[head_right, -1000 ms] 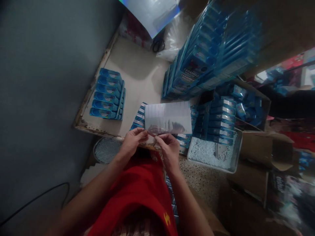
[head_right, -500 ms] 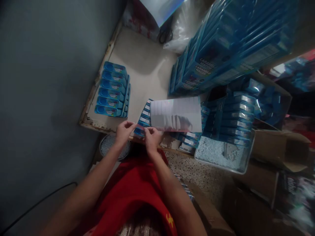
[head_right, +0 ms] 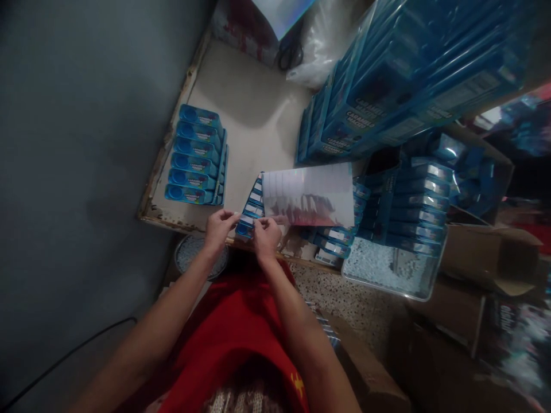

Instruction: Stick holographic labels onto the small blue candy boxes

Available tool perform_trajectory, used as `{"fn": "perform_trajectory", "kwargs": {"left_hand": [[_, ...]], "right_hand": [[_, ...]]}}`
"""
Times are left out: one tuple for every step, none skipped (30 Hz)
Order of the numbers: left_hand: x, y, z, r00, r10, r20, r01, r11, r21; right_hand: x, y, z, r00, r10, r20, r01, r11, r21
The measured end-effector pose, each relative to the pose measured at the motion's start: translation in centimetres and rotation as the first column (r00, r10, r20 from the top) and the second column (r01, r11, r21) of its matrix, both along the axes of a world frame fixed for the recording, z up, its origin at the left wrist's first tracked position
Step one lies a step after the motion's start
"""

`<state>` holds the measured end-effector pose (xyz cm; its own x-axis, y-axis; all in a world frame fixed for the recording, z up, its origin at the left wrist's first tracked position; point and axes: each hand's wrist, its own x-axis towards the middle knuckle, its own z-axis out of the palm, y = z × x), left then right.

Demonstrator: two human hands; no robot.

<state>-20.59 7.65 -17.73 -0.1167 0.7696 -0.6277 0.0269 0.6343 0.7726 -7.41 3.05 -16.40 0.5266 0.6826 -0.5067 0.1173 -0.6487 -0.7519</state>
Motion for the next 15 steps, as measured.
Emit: {"fn": "perform_trajectory", "kwargs": {"left_hand": [[0.1, 0.0, 0.0, 1.000, 0.011, 0.006, -0.011, 1.000, -0.014], [0.1, 0.1, 0.0, 1.000, 0.024, 0.011, -0.024, 0.999, -0.028], [0.2, 0.1, -0.1, 0.999, 0.039, 0.018, -0.039, 0.998, -0.040], [0.2, 0.1, -0.1, 0.998, 0.056, 0.027, -0.055, 0.997, -0.050], [0.2, 0.2, -0.2, 0.997, 0.073, 0.038, -0.071, 0.996, -0.059], [0.2, 0.2, -0.4, 0.994, 0.093, 0.054, -0.089, 0.994, -0.069], [0.3, 0.2, -0.5, 0.990, 0.115, 0.077, -0.108, 0.990, -0.088], [0.4, 0.2, -0.8, 0.984, 0.138, 0.109, -0.125, 0.985, -0.117], [0.5, 0.2, -1.0, 0.976, 0.159, 0.147, -0.136, 0.979, -0.155], [0.7, 0.2, -1.3, 0.968, 0.177, 0.177, -0.141, 0.970, -0.198], [0.9, 0.2, -1.6, 0.962, 0.189, 0.194, -0.141, 0.961, -0.237], [1.2, 0.2, -1.9, 0.961, 0.195, 0.196, -0.140, 0.954, -0.264], [1.5, 0.3, -2.2, 0.964, 0.195, 0.182, -0.140, 0.951, -0.277], [1.8, 0.4, -2.4, 0.967, 0.198, 0.158, -0.149, 0.949, -0.278], [2.0, 0.6, -2.6, 0.973, 0.200, 0.119, -0.162, 0.949, -0.269]], "right_hand": [[0.0, 0.0, -0.1, 1.000, 0.001, 0.029, -0.001, 1.000, 0.004], [-0.1, 0.0, -0.2, 0.998, 0.005, 0.055, -0.005, 1.000, 0.006], [-0.1, -0.1, -0.3, 0.997, 0.014, 0.075, -0.014, 1.000, 0.003], [-0.1, -0.1, -0.3, 0.995, 0.022, 0.093, -0.022, 1.000, -0.003], [-0.1, -0.1, -0.4, 0.993, 0.032, 0.111, -0.031, 0.999, -0.012], [0.0, -0.1, -0.4, 0.990, 0.041, 0.132, -0.038, 0.999, -0.022], [0.1, 0.0, -0.4, 0.986, 0.049, 0.158, -0.044, 0.998, -0.036], [0.2, 0.1, -0.3, 0.980, 0.054, 0.190, -0.044, 0.998, -0.053], [0.4, 0.2, -0.1, 0.973, 0.057, 0.225, -0.041, 0.996, -0.074], [0.5, 0.4, 0.0, 0.964, 0.061, 0.258, -0.036, 0.994, -0.100], [0.6, 0.7, 0.2, 0.956, 0.069, 0.284, -0.033, 0.991, -0.129], [0.6, 0.9, 0.4, 0.950, 0.082, 0.301, -0.035, 0.987, -0.157], [0.6, 1.1, 0.6, 0.947, 0.097, 0.307, -0.043, 0.983, -0.180], [0.4, 1.3, 0.8, 0.945, 0.114, 0.308, -0.054, 0.979, -0.197], [0.2, 1.3, 1.1, 0.944, 0.127, 0.305, -0.064, 0.976, -0.208]]}}
